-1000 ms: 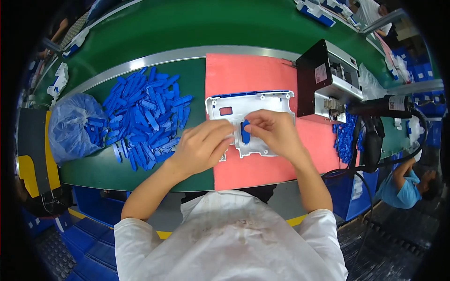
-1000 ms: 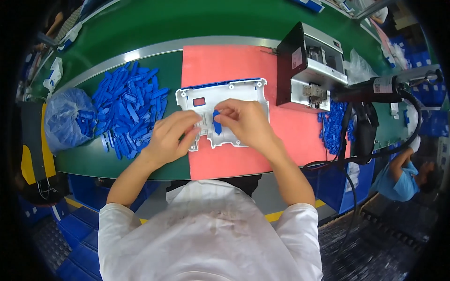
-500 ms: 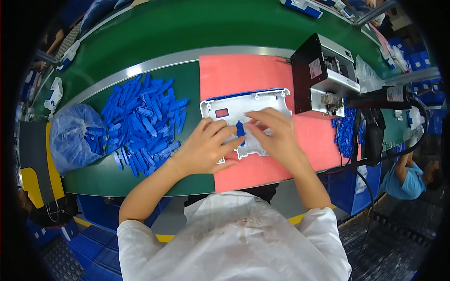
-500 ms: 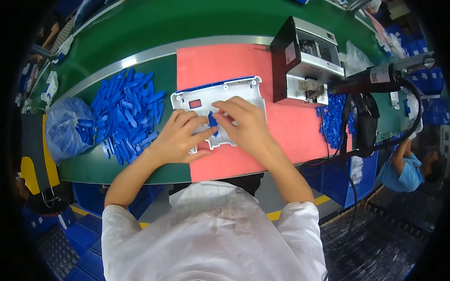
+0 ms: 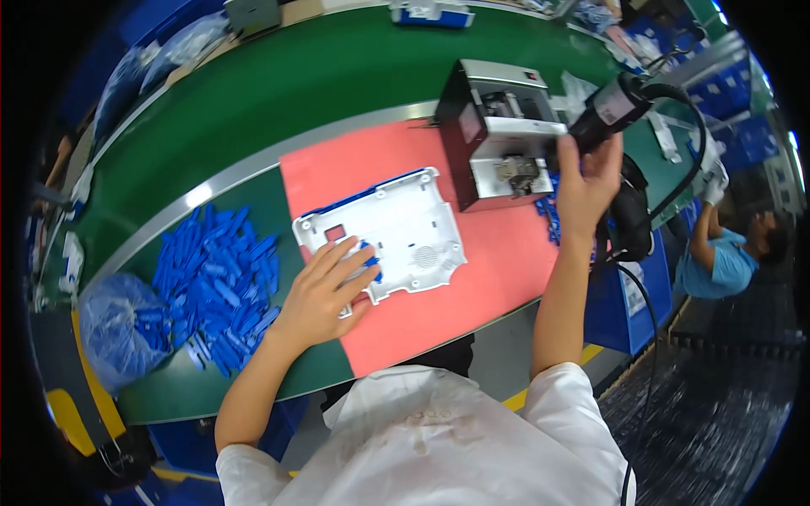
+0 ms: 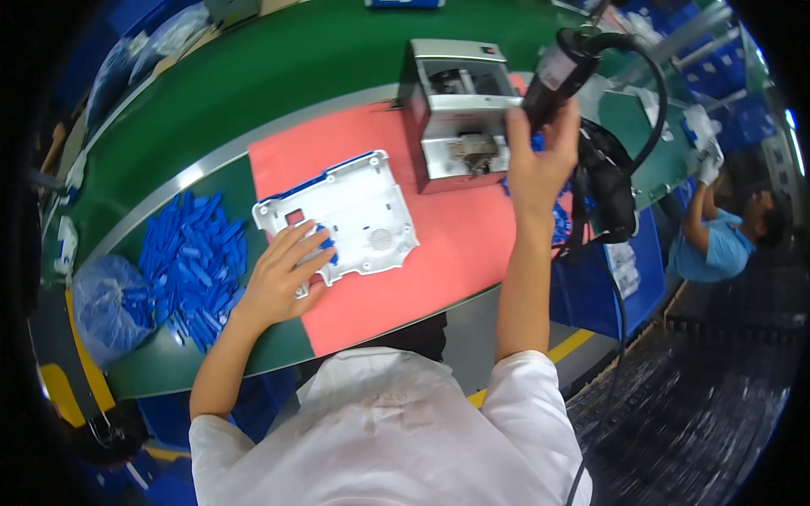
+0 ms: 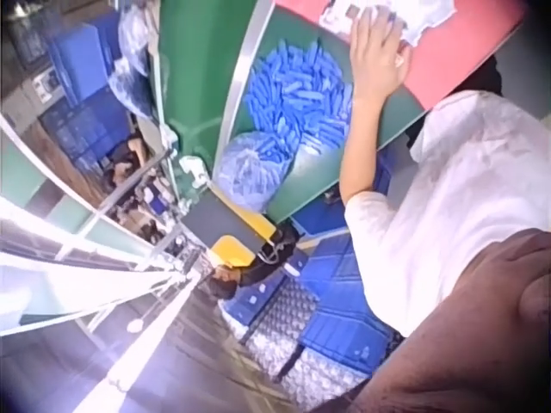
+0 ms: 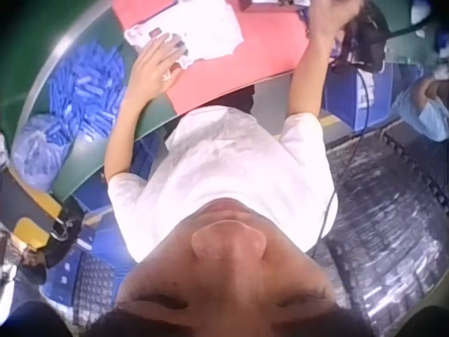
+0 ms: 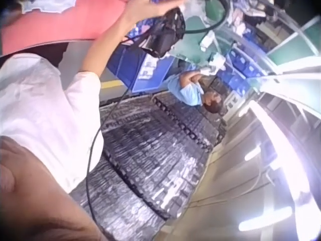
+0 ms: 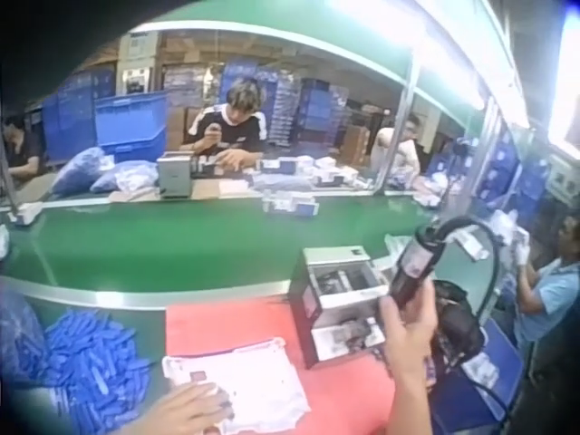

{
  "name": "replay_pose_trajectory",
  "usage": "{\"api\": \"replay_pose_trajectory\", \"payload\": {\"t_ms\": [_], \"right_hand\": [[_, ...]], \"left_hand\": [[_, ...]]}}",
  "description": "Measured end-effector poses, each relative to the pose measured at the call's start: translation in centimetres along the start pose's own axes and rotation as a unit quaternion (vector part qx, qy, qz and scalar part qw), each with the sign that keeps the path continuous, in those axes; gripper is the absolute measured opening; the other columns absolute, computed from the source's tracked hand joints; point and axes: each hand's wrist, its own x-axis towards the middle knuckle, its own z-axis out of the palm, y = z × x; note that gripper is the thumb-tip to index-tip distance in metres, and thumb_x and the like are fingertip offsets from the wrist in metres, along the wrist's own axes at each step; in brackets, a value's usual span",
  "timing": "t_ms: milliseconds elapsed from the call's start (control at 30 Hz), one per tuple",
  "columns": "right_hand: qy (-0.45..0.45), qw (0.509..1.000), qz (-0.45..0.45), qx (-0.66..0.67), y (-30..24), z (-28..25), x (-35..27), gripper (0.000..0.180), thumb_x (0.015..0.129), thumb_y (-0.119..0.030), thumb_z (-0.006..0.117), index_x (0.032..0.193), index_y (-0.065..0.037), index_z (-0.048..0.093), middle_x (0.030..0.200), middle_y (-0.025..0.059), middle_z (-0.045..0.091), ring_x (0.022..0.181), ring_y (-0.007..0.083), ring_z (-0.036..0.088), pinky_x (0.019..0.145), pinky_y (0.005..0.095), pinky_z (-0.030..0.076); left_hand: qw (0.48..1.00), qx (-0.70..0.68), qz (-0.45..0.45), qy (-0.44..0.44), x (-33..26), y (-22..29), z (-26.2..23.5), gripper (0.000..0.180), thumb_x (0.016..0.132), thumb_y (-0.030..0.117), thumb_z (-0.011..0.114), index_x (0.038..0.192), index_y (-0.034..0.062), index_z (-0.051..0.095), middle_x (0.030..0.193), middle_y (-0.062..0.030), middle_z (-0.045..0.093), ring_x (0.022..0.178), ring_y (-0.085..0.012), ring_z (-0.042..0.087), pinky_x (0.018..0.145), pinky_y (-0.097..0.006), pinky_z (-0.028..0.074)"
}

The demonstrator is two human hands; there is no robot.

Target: Assembling white plastic component housings by inserting blue plastic pieces and securing them with an electric screwdriver at a factory assembly line.

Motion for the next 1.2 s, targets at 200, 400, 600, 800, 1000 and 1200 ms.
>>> {"api": "replay_pose_trajectory", "payload": {"t_ms": [200, 400, 600, 800, 1000, 1200], "right_hand": [[0.117, 0.993, -0.029, 0.020, -0.6, -2.9, 1.7, 0.041, 0.074, 0.005, 0.077, 0.109, 0.002, 0.057, 0.080, 0.0023, 0.063, 0.069, 0.0108, 0.061, 0.068, 0.0256, 0.051], [0.069, 0.954, -0.030, 0.292, -4.2, -2.5, 1.6, 0.051, 0.084, 0.005, 0.061, 0.128, 0.007, 0.036, 0.067, 0.0068, 0.058, 0.051, 0.0148, 0.056, 0.056, 0.0325, 0.051], [0.029, 0.977, -0.026, 0.209, -2.2, -0.1, 0.6, 0.038, 0.080, 0.007, 0.066, 0.112, 0.007, 0.046, 0.061, 0.0024, 0.056, 0.050, 0.0093, 0.054, 0.052, 0.0230, 0.044], [0.011, 0.976, -0.026, 0.214, -2.4, 0.5, 0.1, 0.039, 0.078, 0.009, 0.066, 0.111, 0.006, 0.046, 0.061, 0.0027, 0.056, 0.049, 0.0096, 0.053, 0.048, 0.0234, 0.043], [0.015, 0.971, -0.015, 0.238, -2.0, 0.8, -0.2, 0.039, 0.078, 0.010, 0.066, 0.111, 0.006, 0.046, 0.062, 0.0030, 0.056, 0.048, 0.0098, 0.052, 0.047, 0.0235, 0.042], [-0.016, 0.972, 0.022, 0.232, -2.5, 0.3, -0.5, 0.041, 0.078, 0.010, 0.067, 0.112, 0.005, 0.046, 0.061, 0.0021, 0.054, 0.046, 0.0094, 0.051, 0.047, 0.0237, 0.041]], "left_hand": [[1.000, -0.017, 0.018, 0.007, 2.0, -0.7, -0.1, 0.045, 0.066, 0.009, 0.071, 0.110, 0.0068, 0.066, 0.128, -0.0112, 0.058, 0.123, -0.0346, 0.051, 0.101, -0.046, 0.043], [0.999, -0.031, 0.029, 0.027, 3.2, -1.0, 0.6, 0.044, 0.063, 0.005, 0.070, 0.107, 0.0062, 0.068, 0.124, -0.0119, 0.060, 0.121, -0.0347, 0.053, 0.100, -0.046, 0.045], [0.998, -0.049, 0.005, 0.048, 3.0, -1.1, 1.2, 0.042, 0.063, 0.004, 0.070, 0.105, 0.0053, 0.069, 0.124, -0.0130, 0.060, 0.122, -0.0348, 0.052, 0.100, -0.048, 0.044], [0.997, -0.061, 0.001, 0.051, 2.9, -1.2, 1.2, 0.042, 0.063, 0.004, 0.069, 0.105, 0.0049, 0.069, 0.124, -0.0133, 0.060, 0.122, -0.0355, 0.052, 0.100, -0.049, 0.043], [0.997, -0.063, -0.001, 0.046, 2.9, -1.3, 1.4, 0.043, 0.063, 0.004, 0.069, 0.106, 0.0051, 0.068, 0.126, -0.0131, 0.059, 0.122, -0.0355, 0.052, 0.100, -0.049, 0.043], [0.996, -0.070, -0.005, 0.052, 2.9, -1.2, 1.3, 0.043, 0.062, 0.004, 0.070, 0.106, 0.0052, 0.069, 0.126, -0.0131, 0.059, 0.123, -0.0353, 0.051, 0.100, -0.049, 0.043]]}}
